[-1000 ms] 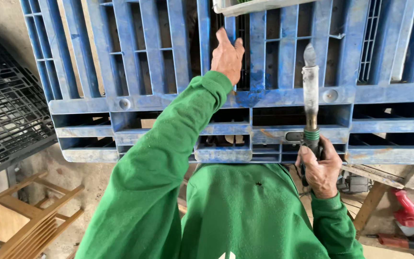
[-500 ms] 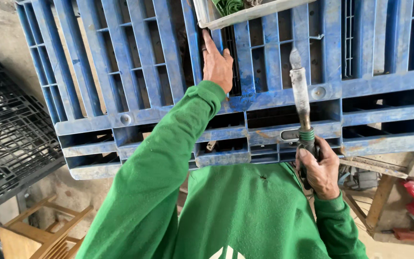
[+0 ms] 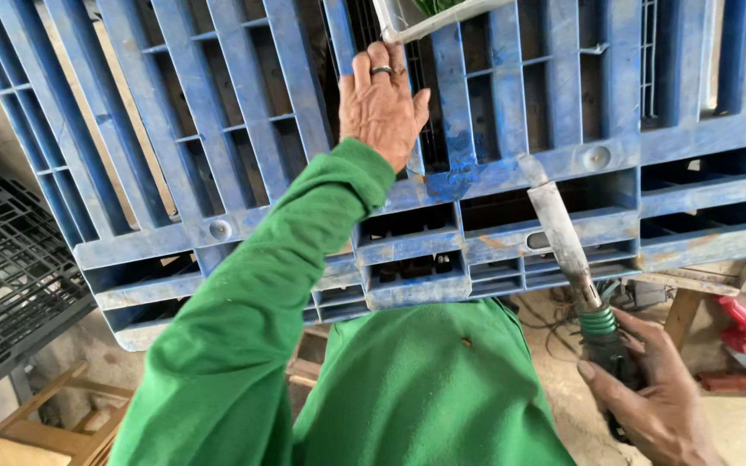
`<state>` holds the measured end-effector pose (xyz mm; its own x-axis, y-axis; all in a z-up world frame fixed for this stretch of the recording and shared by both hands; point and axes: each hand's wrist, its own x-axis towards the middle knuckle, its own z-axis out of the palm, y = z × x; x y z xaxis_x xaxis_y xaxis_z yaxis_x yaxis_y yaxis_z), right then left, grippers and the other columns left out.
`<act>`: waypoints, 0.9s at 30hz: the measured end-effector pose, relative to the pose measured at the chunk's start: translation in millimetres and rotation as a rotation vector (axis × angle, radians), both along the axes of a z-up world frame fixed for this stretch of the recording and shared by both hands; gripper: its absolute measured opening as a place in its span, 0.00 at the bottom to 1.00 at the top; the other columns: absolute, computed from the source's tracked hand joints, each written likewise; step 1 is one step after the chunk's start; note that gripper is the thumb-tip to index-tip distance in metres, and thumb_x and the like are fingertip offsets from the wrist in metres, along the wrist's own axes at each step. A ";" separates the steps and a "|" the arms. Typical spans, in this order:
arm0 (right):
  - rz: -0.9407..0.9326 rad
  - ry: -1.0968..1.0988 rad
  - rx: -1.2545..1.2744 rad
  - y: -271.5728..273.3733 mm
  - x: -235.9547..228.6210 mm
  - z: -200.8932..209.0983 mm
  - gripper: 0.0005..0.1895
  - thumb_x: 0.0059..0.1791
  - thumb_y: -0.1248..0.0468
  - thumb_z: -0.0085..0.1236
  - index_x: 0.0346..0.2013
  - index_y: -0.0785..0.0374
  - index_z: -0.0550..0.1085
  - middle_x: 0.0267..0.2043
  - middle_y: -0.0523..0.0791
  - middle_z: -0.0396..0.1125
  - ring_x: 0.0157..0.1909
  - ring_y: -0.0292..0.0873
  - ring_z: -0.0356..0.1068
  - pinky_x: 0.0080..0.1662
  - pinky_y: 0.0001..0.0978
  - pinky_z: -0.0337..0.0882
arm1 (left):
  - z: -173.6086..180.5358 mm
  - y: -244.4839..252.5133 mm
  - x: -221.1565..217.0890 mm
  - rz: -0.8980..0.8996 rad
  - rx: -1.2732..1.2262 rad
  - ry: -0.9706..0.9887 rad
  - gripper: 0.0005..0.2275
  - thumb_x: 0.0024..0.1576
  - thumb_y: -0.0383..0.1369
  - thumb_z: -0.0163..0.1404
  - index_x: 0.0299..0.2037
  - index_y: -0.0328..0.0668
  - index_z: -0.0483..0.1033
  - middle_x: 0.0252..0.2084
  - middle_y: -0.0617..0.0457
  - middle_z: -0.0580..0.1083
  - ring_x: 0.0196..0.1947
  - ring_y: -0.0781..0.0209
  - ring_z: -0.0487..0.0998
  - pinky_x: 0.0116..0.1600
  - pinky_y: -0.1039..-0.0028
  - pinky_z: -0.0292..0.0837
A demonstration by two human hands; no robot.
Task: The person uses a soldering iron to melt and smooth a section of a blue plastic crate. They hold the crate steady with one hand while applying the hot tip with the other, then wipe the area with a cloth.
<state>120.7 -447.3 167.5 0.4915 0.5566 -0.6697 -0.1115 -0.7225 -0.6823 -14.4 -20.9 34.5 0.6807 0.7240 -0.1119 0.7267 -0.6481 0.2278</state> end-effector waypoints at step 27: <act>0.556 -0.365 0.006 69.0 -7.3 -27.8 0.37 0.40 0.62 0.67 0.65 0.56 0.69 0.32 0.45 0.67 0.29 0.41 0.69 0.31 0.36 0.70 | -13.3 -2.2 -26.9 0.052 -0.411 -0.322 0.50 0.56 0.55 0.62 0.76 0.53 0.31 0.24 0.60 0.72 0.37 0.58 0.78 0.71 0.24 0.24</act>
<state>113.4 -378.3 139.7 0.3248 0.7957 -0.5113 0.5154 -0.6022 -0.6097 -41.3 -23.1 21.2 0.6918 0.6981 -0.1846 0.6069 -0.4235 0.6726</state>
